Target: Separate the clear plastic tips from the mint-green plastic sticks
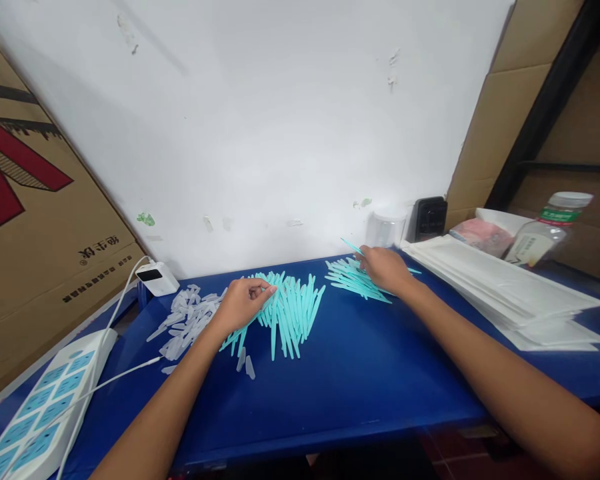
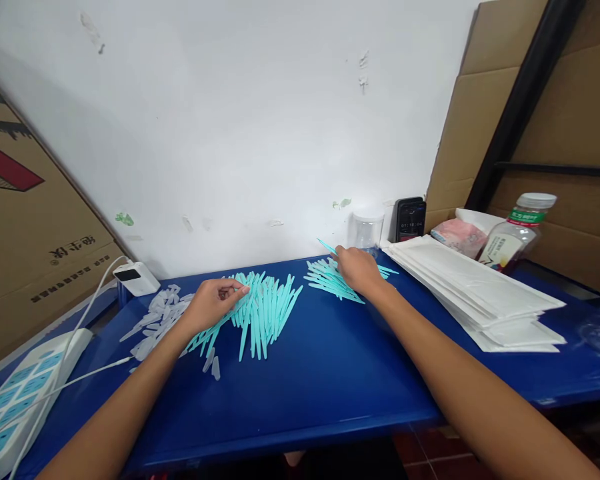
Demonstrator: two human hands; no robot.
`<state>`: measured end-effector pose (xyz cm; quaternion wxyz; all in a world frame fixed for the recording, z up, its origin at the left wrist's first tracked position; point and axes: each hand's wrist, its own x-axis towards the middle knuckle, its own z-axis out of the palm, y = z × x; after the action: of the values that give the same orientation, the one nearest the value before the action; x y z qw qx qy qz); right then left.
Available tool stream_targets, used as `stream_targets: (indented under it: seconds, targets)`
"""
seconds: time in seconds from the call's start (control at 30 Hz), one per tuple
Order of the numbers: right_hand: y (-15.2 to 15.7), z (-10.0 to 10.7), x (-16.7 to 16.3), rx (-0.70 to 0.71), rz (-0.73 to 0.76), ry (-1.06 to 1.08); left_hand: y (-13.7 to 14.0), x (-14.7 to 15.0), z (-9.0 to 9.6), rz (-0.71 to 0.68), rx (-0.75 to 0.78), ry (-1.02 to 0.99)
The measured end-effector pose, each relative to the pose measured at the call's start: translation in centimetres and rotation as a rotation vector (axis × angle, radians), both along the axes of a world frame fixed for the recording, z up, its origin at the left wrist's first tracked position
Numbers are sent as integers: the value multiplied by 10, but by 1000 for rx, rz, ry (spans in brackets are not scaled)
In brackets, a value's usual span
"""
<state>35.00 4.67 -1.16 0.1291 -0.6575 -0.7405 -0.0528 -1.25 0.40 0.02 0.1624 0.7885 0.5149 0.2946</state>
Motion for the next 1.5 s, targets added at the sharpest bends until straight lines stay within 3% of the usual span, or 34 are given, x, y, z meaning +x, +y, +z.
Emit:
stream_targets:
  seconds: [0.13,0.23,0.3,0.47,0.73,0.97,1.1,1.23,1.37,1.5]
  targets:
    - [-2,4,2,90,-14,8,-5,-16,23,-126,-214,-56]
    - [-3,4,-1,124,15,66,-12,-31,41,-397,-573,86]
    - [-3,2,-4,121,53,110,-16,-36,46,-489,-734,166]
    - [-6,-2,-11,71,95,190,-20,-30,38,-497,-817,252]
    - [-7,-3,-14,42,157,329,-17,-27,26,-462,-785,353]
    - [-25,6,-30,-117,342,656,-23,-18,37,-461,-679,272]
    - [-38,15,-39,-234,502,739,-21,-10,35,-307,-474,38]
    - [-39,15,-44,-286,641,802,-12,0,18,-136,-276,-294]
    - [-41,11,-49,-382,652,815,-9,9,3,-93,-239,-395]
    - [-47,12,-54,-454,644,806,-11,16,0,-98,-237,-413]
